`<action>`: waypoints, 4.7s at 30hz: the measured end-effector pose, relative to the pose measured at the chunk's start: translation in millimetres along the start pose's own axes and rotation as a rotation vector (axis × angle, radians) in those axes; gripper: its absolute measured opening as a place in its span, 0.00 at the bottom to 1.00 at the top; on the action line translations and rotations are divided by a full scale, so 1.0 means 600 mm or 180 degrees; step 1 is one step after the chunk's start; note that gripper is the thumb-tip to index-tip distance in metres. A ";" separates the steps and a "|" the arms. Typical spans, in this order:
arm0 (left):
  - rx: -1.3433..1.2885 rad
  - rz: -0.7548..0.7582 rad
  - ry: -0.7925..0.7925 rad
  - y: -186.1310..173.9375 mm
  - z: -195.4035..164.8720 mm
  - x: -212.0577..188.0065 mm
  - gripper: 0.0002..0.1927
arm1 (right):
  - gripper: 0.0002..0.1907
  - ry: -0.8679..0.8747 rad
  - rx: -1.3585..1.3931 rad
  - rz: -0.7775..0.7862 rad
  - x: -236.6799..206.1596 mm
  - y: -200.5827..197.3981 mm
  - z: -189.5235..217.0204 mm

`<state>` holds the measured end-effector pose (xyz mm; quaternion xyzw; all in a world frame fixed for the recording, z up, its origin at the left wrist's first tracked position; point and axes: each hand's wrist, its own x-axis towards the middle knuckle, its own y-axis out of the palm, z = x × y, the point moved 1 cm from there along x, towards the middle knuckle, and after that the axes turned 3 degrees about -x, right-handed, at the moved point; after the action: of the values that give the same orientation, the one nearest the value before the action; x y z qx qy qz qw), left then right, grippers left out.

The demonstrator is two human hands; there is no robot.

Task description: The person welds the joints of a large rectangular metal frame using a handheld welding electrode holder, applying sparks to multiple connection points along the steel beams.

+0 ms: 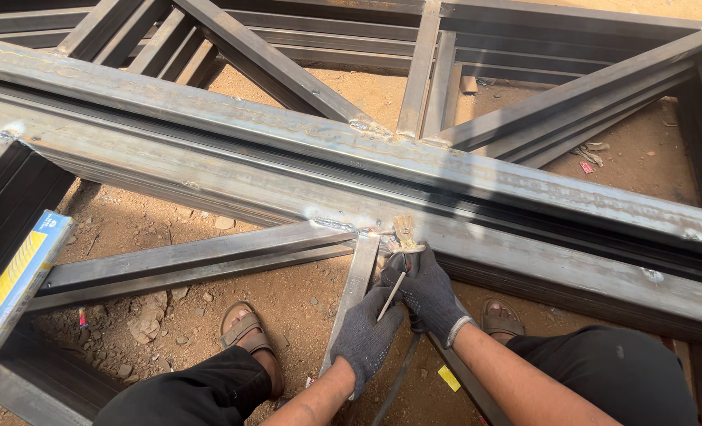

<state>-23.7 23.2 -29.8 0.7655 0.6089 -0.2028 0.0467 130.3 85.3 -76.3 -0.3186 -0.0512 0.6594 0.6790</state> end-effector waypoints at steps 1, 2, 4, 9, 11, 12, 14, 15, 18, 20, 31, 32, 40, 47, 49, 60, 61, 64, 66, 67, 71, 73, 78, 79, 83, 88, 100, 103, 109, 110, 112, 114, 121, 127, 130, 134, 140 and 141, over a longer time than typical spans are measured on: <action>-0.0007 -0.0010 0.0003 0.000 0.000 0.000 0.24 | 0.43 0.0022 0.0041 0.0021 0.000 0.000 0.000; -0.0014 -0.0021 0.0005 0.000 0.000 0.000 0.24 | 0.43 0.0042 0.0082 0.0044 -0.001 0.000 0.001; 0.0010 -0.0017 -0.0010 0.000 0.000 0.000 0.24 | 0.42 0.0063 0.0101 0.0074 -0.001 0.000 0.000; 0.0063 0.0017 -0.0092 -0.001 -0.001 0.000 0.23 | 0.40 0.0032 0.0036 0.0089 0.008 0.004 -0.012; 0.0087 -0.0005 -0.0024 -0.002 -0.001 0.001 0.22 | 0.42 0.0111 -0.0164 0.0054 0.014 0.007 -0.019; 0.0098 -0.0013 0.0010 -0.001 -0.001 0.001 0.21 | 0.42 0.0153 -0.0265 0.0034 0.015 0.007 -0.023; 0.0039 -0.0038 0.0035 -0.001 -0.002 0.000 0.21 | 0.22 -0.1775 -0.1243 -0.0686 0.005 0.002 -0.020; 0.0011 -0.0052 0.0048 -0.001 -0.002 0.000 0.21 | 0.13 -0.2747 -0.1718 -0.1033 -0.002 0.002 -0.016; -0.0071 -0.0097 0.0090 -0.002 -0.002 0.000 0.20 | 0.42 -0.0167 0.0326 -0.0275 -0.001 0.006 -0.016; -0.0109 -0.0088 0.0132 -0.002 -0.001 0.000 0.20 | 0.43 -0.0223 0.0384 -0.0231 -0.005 0.005 -0.005; 0.0019 -0.0062 0.0050 0.000 -0.001 -0.002 0.21 | 0.38 -0.0206 -0.0056 -0.0160 0.005 0.004 -0.010; 0.0030 -0.0060 0.0049 -0.001 -0.002 -0.003 0.22 | 0.38 -0.0174 -0.0079 -0.0130 0.006 0.005 -0.011; 0.0050 0.0003 -0.0206 0.000 -0.007 -0.002 0.23 | 0.37 0.0149 -0.0133 0.0096 0.009 0.006 -0.009; 0.0115 0.0003 -0.0119 -0.002 -0.012 -0.005 0.21 | 0.39 -0.0061 -0.0102 0.0041 0.009 0.008 -0.011; 0.0153 -0.0040 -0.0003 -0.005 -0.017 -0.009 0.20 | 0.38 -0.0058 -0.0096 0.0033 0.008 0.008 -0.015; 0.0000 -0.0081 0.0087 -0.006 -0.015 -0.006 0.19 | 0.37 -0.0352 0.0426 -0.0298 -0.016 0.000 0.018; 0.0022 -0.0104 0.0120 -0.006 -0.012 -0.005 0.19 | 0.37 -0.0318 0.0318 -0.0297 -0.015 0.001 0.021; 0.0008 -0.0095 0.0082 -0.001 -0.007 -0.002 0.20 | 0.40 -0.0149 0.0076 -0.0222 -0.011 -0.001 0.021; -0.0097 -0.0016 -0.0132 0.000 -0.005 -0.001 0.22 | 0.43 0.0038 0.0038 -0.0050 -0.005 -0.001 0.018; -0.0096 -0.0017 -0.0143 0.000 -0.005 -0.001 0.22 | 0.44 0.0031 0.0008 -0.0055 -0.004 -0.001 0.017; -0.0066 -0.0032 -0.0098 0.000 -0.006 -0.002 0.22 | 0.47 0.0041 -0.0088 -0.0013 -0.003 0.000 0.010; -0.0051 -0.0045 -0.0040 -0.001 -0.006 -0.001 0.23 | 0.48 0.0050 -0.0111 0.0029 0.000 0.001 0.006; 0.0006 -0.0023 -0.0127 0.000 -0.002 0.001 0.22 | 0.52 0.0108 -0.0249 0.0033 0.010 0.005 -0.002; 0.0014 -0.0026 -0.0116 0.000 -0.002 0.002 0.22 | 0.53 0.0106 -0.0259 0.0034 0.011 0.005 -0.003; 0.0034 -0.0039 -0.0032 -0.001 -0.002 0.000 0.22 | 0.51 0.0005 -0.0226 -0.0015 0.007 0.005 -0.005; 0.0022 -0.0027 -0.0044 -0.002 -0.003 0.001 0.23 | 0.47 0.0021 -0.0128 0.0004 0.002 0.005 0.003; -0.0038 -0.0003 -0.0028 -0.003 -0.002 0.004 0.22 | 0.36 0.0054 0.0282 -0.0175 -0.019 0.000 0.030; -0.0015 -0.0008 -0.0025 -0.004 -0.001 0.002 0.22 | 0.37 0.0058 0.0145 -0.0084 -0.015 -0.001 0.029; -0.0003 -0.0015 -0.0105 -0.001 0.001 0.002 0.22 | 0.40 -0.0058 0.0141 -0.0054 -0.011 0.000 0.018; 0.0005 -0.0010 -0.0116 -0.001 0.001 0.003 0.22 | 0.40 -0.0055 0.0191 -0.0037 -0.010 0.001 0.016; 0.0039 -0.0013 -0.0133 -0.001 0.004 0.004 0.23 | 0.40 -0.0046 0.0189 -0.0015 -0.008 0.002 0.011; 0.0092 -0.0020 -0.0145 -0.001 0.006 0.004 0.23 | 0.40 -0.0026 0.0085 -0.0011 -0.003 0.004 0.007; 0.0014 -0.0036 0.0010 -0.002 0.003 0.002 0.22 | 0.39 -0.0040 -0.0065 -0.0001 0.009 0.008 -0.006; 0.0043 -0.0068 0.0080 -0.004 -0.004 -0.004 0.19 | 0.32 -0.0021 -0.0133 0.0012 -0.001 0.008 0.007; 0.0033 -0.0091 0.0097 -0.002 -0.001 -0.004 0.19 | 0.35 -0.0219 -0.0203 -0.0249 -0.013 0.003 0.017; -0.0030 -0.0139 0.0162 -0.001 0.007 0.006 0.20 | 0.39 -0.0289 0.0258 -0.0381 -0.022 0.001 0.030; -0.0076 -0.0129 0.0137 0.002 0.018 0.008 0.21 | 0.40 -0.0074 0.0282 -0.0194 -0.016 0.000 0.024; -0.0094 -0.0131 0.0169 0.002 0.018 0.008 0.21 | 0.40 -0.0075 0.0340 -0.0144 -0.014 0.001 0.020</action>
<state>-24.3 23.4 -41.8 0.7572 0.6284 -0.1743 0.0376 122.7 81.8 -63.9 -0.2729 -0.0312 0.6494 0.7091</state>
